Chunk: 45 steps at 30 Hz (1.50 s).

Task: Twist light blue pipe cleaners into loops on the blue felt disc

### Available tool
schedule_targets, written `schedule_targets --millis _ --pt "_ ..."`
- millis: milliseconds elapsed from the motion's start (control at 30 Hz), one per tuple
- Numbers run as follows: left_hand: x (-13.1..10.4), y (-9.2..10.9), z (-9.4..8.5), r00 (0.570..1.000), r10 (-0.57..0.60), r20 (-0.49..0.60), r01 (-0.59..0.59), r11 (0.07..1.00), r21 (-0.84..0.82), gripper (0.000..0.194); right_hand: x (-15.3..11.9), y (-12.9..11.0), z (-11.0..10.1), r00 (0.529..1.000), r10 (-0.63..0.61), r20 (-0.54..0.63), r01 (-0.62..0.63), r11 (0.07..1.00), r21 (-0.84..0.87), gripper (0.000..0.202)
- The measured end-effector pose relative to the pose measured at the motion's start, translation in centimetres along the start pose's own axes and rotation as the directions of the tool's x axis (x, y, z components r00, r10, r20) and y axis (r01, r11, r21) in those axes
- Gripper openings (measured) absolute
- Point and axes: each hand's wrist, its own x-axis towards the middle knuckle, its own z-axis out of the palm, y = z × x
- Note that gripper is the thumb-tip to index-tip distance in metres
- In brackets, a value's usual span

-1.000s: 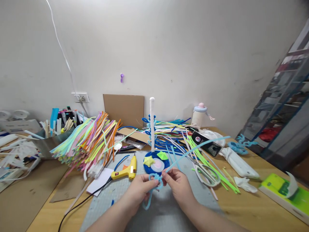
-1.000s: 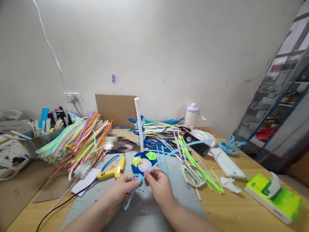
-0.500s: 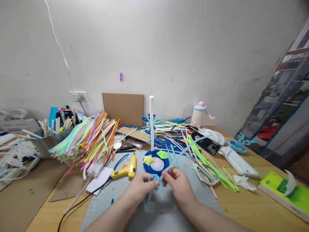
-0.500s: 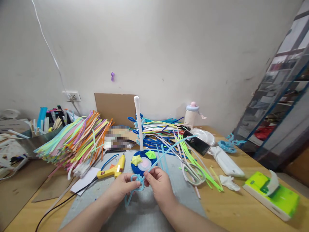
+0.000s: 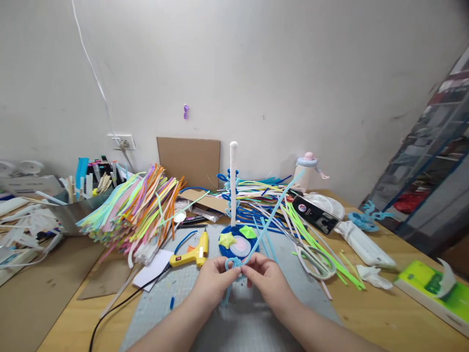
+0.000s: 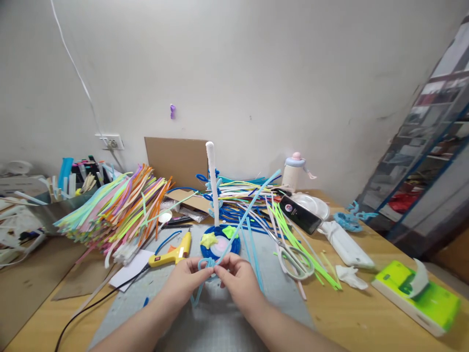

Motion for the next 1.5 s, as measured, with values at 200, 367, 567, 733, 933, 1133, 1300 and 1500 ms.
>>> schedule_targets --millis 200,367,567,733,933,1133,1300,1500 --pt "-0.3 0.2 -0.1 0.998 0.045 0.043 -0.047 0.998 0.051 0.031 0.1 0.1 0.0 0.999 0.018 -0.049 -0.015 0.998 0.060 0.024" --pt "0.0 0.3 -0.4 0.998 0.049 -0.044 -0.050 0.998 -0.030 0.028 0.2 -0.1 0.0 0.998 0.029 -0.056 -0.024 0.996 0.082 0.021" --pt "-0.2 0.2 -0.2 0.994 -0.111 0.003 0.110 0.986 -0.126 0.026 -0.2 -0.7 0.0 0.995 0.090 0.039 -0.096 0.978 0.187 0.020" --pt "-0.7 0.4 -0.1 0.982 -0.169 0.087 0.183 0.965 -0.186 0.023 -0.5 -0.8 0.0 0.973 0.158 0.166 -0.203 0.932 0.300 0.019" --pt "-0.9 0.6 0.0 0.980 -0.175 0.095 0.189 0.967 -0.169 0.021 -0.6 -1.2 0.3 0.961 0.195 0.194 -0.258 0.886 0.386 0.020" --pt "-0.9 0.7 0.2 0.981 -0.184 0.061 0.191 0.971 -0.143 0.023 -0.6 -1.1 0.3 0.969 0.179 0.171 -0.232 0.895 0.380 0.020" --pt "-0.5 0.6 0.0 0.991 -0.128 -0.040 0.123 0.986 -0.111 0.025 -0.4 -0.6 0.1 0.979 0.142 0.144 -0.180 0.934 0.308 0.023" --pt "-0.3 1.0 -0.2 0.990 -0.001 -0.140 -0.002 1.000 -0.021 0.021 -0.1 -0.4 0.1 0.988 0.148 0.048 -0.155 0.962 0.224 0.030"
